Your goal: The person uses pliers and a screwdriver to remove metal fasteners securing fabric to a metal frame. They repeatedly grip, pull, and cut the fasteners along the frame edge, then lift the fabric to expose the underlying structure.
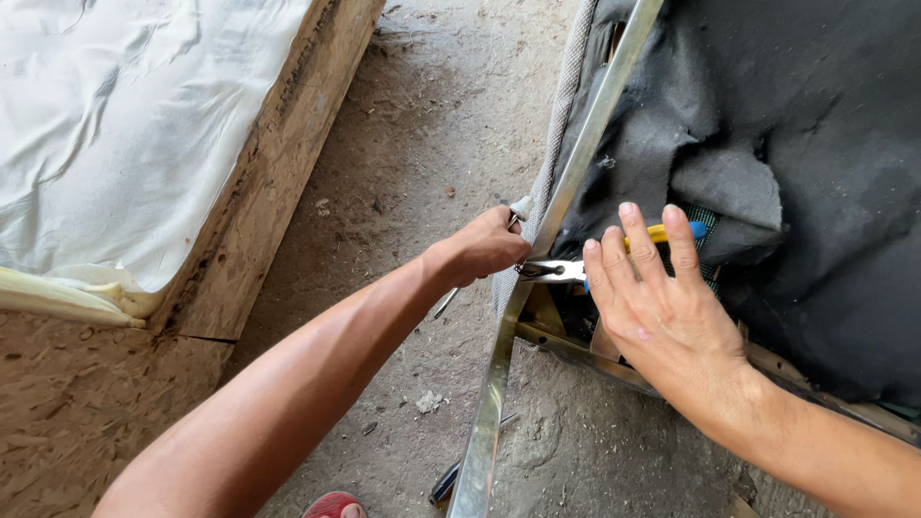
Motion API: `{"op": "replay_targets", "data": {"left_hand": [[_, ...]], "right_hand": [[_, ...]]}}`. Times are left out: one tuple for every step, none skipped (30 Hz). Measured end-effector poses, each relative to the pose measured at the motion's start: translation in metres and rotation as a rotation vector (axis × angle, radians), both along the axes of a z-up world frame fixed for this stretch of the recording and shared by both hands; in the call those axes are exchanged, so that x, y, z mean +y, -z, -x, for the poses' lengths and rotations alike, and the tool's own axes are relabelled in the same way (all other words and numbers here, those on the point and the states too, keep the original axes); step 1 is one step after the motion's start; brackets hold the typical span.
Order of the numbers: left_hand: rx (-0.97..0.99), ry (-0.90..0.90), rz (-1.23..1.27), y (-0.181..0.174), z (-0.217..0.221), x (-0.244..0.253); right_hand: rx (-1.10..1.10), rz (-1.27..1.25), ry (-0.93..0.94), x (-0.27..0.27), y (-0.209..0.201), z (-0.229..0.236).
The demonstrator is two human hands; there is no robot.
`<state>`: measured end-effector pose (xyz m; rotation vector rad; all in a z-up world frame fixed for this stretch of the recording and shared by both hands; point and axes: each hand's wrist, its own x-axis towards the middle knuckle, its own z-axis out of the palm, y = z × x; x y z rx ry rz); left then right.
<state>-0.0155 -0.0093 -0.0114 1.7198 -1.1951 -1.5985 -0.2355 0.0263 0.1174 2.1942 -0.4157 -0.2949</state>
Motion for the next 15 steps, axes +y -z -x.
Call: {"op": "replay_targets", "data": {"left_hand": [[-0.044,0.009,0.018,-0.002,0.001,0.000],[-0.027,-0.010,0.041,-0.002,0.002,0.000],[-0.009,-0.029,0.064,-0.003,0.003,0.001],[0.010,-0.045,0.085,-0.003,0.005,0.003],[-0.006,-0.056,0.107,-0.002,0.005,0.005],[-0.025,-0.068,0.130,-0.003,0.004,0.007],[-0.043,-0.079,0.153,-0.003,0.001,0.008],[-0.044,-0.084,0.144,-0.005,-0.002,0.009],[-0.044,-0.088,0.136,-0.006,-0.005,0.009],[-0.042,-0.093,0.126,-0.007,-0.007,0.010],[-0.061,-0.093,0.141,-0.008,-0.009,0.013],[-0.084,-0.089,0.165,-0.011,-0.011,0.011],[-0.106,-0.086,0.189,-0.014,-0.012,0.009],[-0.127,-0.060,0.191,-0.017,-0.014,0.009],[-0.147,-0.034,0.192,-0.018,-0.015,0.009]], "right_hand": [[0.005,-0.003,0.000,0.000,0.001,0.000],[-0.012,-0.008,-0.012,0.000,0.003,-0.002],[-0.028,-0.013,-0.023,-0.001,0.007,-0.004],[-0.043,-0.021,-0.033,0.000,0.011,-0.005],[-0.041,-0.022,-0.027,0.001,0.015,-0.007],[-0.041,-0.023,-0.023,0.002,0.021,-0.010],[-0.041,-0.024,-0.019,0.003,0.025,-0.012],[-0.048,-0.028,-0.017,0.003,0.027,-0.012],[-0.055,-0.032,-0.015,0.004,0.030,-0.012],[-0.059,-0.038,-0.013,0.007,0.032,-0.011],[-0.052,-0.051,-0.012,0.010,0.034,-0.010],[-0.049,-0.055,-0.008,0.011,0.035,-0.010],[-0.046,-0.059,-0.004,0.011,0.034,-0.010],[-0.049,-0.050,0.003,0.012,0.034,-0.011],[-0.052,-0.041,0.010,0.013,0.035,-0.013]]}}
